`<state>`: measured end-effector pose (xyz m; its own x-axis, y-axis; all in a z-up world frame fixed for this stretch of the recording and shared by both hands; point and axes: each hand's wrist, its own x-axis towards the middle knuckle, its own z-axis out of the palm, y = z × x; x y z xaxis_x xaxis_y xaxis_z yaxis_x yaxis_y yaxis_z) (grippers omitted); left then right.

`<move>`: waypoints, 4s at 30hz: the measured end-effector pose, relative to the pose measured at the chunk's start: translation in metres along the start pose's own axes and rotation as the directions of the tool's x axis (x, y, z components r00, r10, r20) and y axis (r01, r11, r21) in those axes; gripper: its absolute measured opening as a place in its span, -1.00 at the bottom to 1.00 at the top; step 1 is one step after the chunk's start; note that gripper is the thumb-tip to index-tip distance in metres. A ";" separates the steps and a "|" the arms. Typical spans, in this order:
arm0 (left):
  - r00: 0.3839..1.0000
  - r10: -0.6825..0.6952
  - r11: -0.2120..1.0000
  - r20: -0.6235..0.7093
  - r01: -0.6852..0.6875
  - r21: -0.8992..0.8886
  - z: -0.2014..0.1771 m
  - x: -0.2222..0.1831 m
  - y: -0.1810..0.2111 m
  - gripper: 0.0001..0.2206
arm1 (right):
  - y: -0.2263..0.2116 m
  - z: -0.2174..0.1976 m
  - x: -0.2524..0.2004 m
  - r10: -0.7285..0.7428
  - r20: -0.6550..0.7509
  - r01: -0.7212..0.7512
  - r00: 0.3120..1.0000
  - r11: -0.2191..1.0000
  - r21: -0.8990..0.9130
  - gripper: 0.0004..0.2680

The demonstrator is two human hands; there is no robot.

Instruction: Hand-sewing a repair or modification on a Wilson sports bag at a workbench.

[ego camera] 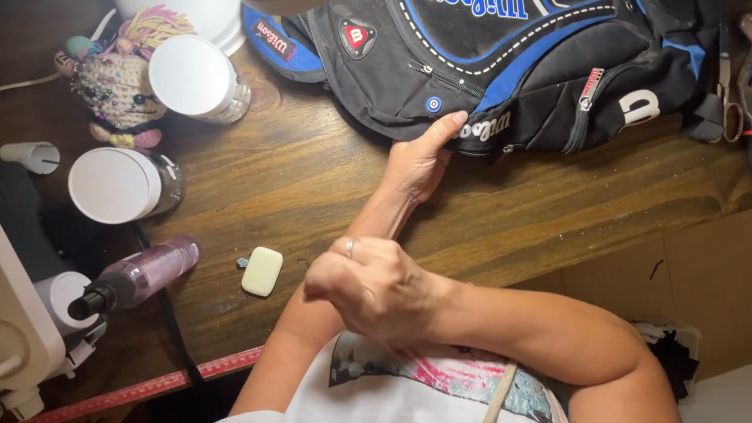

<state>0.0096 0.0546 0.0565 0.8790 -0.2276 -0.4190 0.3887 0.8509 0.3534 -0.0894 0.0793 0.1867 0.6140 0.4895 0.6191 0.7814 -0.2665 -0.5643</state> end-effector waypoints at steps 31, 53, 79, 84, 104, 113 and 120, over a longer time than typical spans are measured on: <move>0.905 0.423 0.772 0.040 -0.383 0.507 -0.001 -0.013 -0.006 -0.65 | 0.083 -0.218 -0.054 0.757 -0.442 -0.449 0.482 0.646 0.617 -0.90; 0.814 0.557 0.629 0.163 -0.542 0.557 -0.011 -0.001 0.020 -0.77 | 0.237 -0.102 -0.053 0.360 -0.227 -0.377 0.905 0.925 -0.037 -0.92; 0.780 0.624 0.732 0.040 -0.602 0.319 -0.003 -0.009 -0.001 -0.90 | 0.169 -0.151 -0.017 0.088 0.217 -0.037 0.972 0.973 -0.229 -0.84; 0.784 0.621 0.757 0.021 -0.606 0.246 -0.002 -0.007 -0.003 -0.85 | 0.171 -0.153 -0.016 0.053 0.251 0.027 0.967 0.952 -0.306 -0.84; 0.801 0.598 0.784 -0.013 -0.582 0.215 -0.006 -0.002 -0.006 -0.79 | 0.165 -0.157 -0.002 0.017 0.353 0.108 0.936 0.937 -0.333 -0.81; 0.822 0.570 0.810 0.001 -0.561 0.172 0.001 -0.005 0.011 -0.89 | 0.185 -0.153 -0.017 0.019 0.300 0.100 0.954 0.922 -0.375 -0.85; 0.829 0.560 0.818 0.015 -0.555 0.150 -0.009 0.001 -0.001 -0.87 | 0.180 -0.155 -0.010 0.052 0.318 0.061 0.947 0.940 -0.335 -0.85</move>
<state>0.0072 0.0582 0.0482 0.9501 0.2805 -0.1366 -0.1287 0.7513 0.6473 0.0619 -0.1023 0.1635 0.5864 0.7137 0.3830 0.8094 -0.4989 -0.3096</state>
